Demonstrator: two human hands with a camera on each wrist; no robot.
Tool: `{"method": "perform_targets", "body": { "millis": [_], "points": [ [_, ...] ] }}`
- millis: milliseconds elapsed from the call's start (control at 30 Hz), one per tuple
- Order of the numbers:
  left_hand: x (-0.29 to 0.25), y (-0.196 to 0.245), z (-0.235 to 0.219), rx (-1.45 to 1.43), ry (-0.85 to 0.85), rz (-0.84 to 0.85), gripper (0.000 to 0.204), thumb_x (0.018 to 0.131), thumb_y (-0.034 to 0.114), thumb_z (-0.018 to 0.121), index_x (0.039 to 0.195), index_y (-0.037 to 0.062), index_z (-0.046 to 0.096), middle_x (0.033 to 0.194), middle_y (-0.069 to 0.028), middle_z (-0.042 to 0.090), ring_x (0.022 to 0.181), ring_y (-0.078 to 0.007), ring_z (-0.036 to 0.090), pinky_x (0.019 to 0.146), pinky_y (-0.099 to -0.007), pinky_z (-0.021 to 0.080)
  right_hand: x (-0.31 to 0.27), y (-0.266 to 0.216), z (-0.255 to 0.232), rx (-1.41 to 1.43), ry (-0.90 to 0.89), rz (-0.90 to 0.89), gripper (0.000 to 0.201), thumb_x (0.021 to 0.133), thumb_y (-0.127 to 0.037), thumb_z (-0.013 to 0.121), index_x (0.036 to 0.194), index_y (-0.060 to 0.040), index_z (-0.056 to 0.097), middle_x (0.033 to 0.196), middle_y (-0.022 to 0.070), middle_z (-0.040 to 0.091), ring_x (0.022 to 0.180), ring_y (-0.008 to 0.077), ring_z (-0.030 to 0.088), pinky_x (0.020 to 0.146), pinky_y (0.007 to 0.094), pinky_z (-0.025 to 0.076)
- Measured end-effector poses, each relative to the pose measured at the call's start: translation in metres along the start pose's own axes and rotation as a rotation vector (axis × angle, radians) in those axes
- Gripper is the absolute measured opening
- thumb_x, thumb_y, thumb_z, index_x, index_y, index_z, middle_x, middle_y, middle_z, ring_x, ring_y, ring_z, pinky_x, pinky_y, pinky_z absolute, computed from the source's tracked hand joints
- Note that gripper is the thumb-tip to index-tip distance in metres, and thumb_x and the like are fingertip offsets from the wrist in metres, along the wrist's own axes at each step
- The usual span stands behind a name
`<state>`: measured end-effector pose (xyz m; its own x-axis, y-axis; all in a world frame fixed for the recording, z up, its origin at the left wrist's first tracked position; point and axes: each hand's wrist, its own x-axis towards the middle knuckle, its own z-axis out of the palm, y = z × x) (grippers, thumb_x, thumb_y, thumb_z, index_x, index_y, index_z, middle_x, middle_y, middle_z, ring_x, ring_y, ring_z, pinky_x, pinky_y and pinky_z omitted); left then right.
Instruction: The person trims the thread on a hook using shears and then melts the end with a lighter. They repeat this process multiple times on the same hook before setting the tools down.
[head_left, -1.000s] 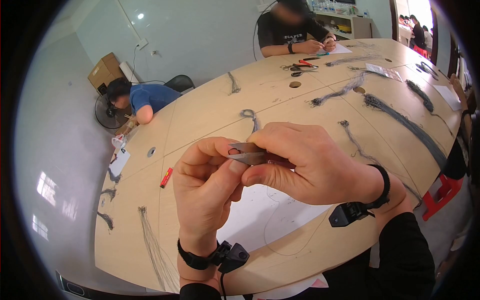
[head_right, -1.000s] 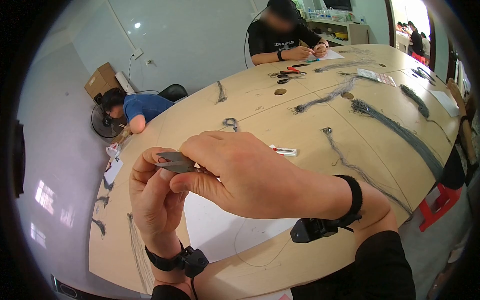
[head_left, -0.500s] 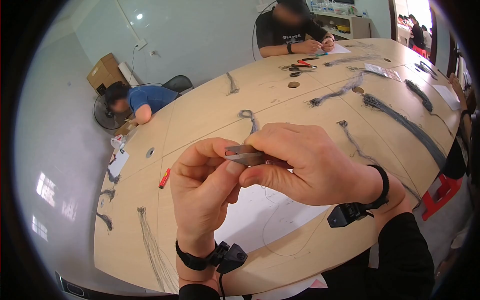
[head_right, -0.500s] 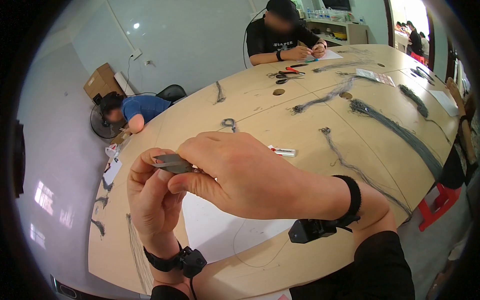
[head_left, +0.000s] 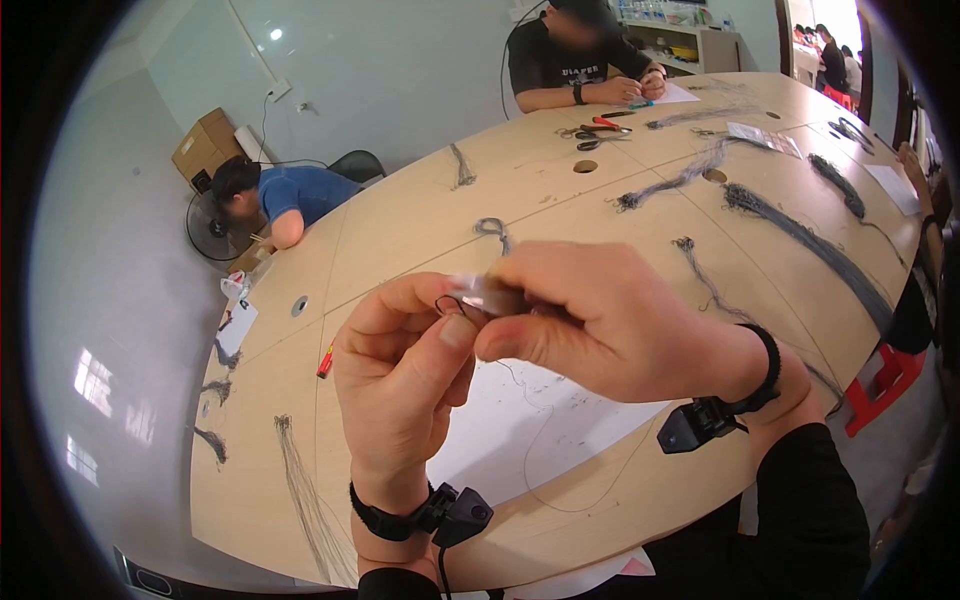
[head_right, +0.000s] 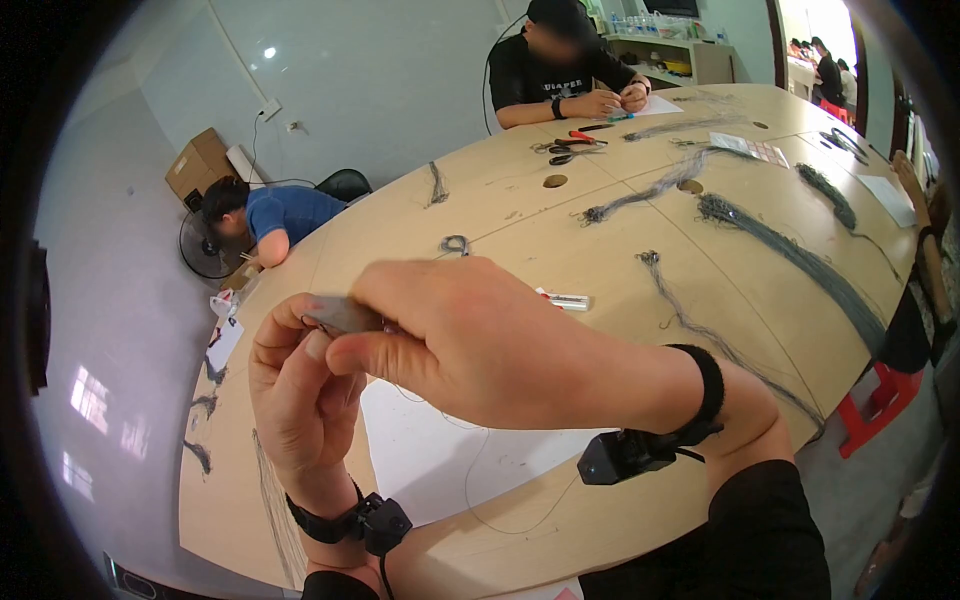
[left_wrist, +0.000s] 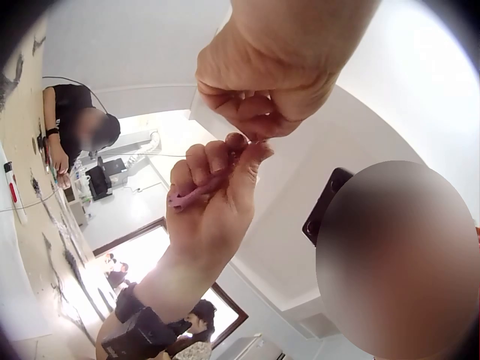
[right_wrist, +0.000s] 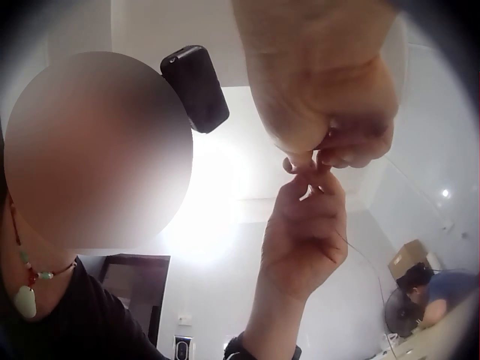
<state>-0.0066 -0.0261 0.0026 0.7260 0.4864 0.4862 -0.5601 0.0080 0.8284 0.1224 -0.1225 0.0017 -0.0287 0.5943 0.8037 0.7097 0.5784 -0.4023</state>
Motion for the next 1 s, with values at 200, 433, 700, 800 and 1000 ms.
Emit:
{"method": "perform_targets", "body": {
  "millis": [200,433,700,800,1000],
  "points": [
    [0.001,-0.001,-0.001,-0.017,-0.029,0.027,0.018,0.073,-0.004,0.052,0.091,-0.0023,0.050,0.075,-0.0074,0.056,0.048,-0.0028,0.044,0.035,-0.0137,0.031,0.001,-0.005,-0.009,0.143,0.074,0.221,0.024,0.073,-0.018,0.060,0.084,0.0020,0.052,0.065,-0.0002,0.047,0.055,0.0039,0.038,0.049,0.0174,0.033],
    [-0.001,-0.005,0.002,0.181,-0.029,0.123,0.025,0.071,-0.006,0.054,0.094,-0.0020,0.047,0.074,-0.0058,0.054,0.051,-0.0034,0.046,0.037,-0.0138,0.035,-0.001,-0.004,-0.002,0.131,0.060,0.126,0.014,0.072,-0.009,0.055,0.081,0.0000,0.051,0.060,-0.0014,0.046,0.050,0.0033,0.037,0.045,0.0168,0.032],
    [-0.001,-0.004,0.007,0.153,0.038,0.102,0.031,0.069,-0.006,0.055,0.097,-0.0010,0.045,0.074,-0.0064,0.054,0.052,-0.0038,0.046,0.038,-0.0136,0.036,-0.002,-0.003,-0.005,0.088,0.094,0.152,0.008,0.070,-0.006,0.053,0.077,-0.0022,0.049,0.058,-0.0021,0.044,0.048,0.0031,0.035,0.043,0.0167,0.030],
    [-0.001,-0.001,0.006,0.124,0.030,0.109,0.033,0.069,-0.007,0.055,0.099,-0.0008,0.044,0.073,-0.0065,0.054,0.051,-0.0038,0.047,0.038,-0.0136,0.036,-0.001,0.001,-0.004,0.129,0.136,0.101,0.009,0.069,-0.004,0.052,0.077,-0.0023,0.050,0.058,-0.0023,0.043,0.047,0.0027,0.034,0.043,0.0164,0.029],
    [0.000,-0.005,0.006,0.161,0.039,0.115,0.035,0.069,-0.007,0.054,0.101,-0.0013,0.042,0.073,-0.0066,0.055,0.053,-0.0038,0.048,0.039,-0.0136,0.036,0.002,-0.003,0.002,-0.152,0.191,-0.119,0.012,0.065,0.001,0.054,0.076,-0.0029,0.053,0.059,0.0015,0.047,0.047,0.0073,0.041,0.040,0.0193,0.033]
  ]
}}
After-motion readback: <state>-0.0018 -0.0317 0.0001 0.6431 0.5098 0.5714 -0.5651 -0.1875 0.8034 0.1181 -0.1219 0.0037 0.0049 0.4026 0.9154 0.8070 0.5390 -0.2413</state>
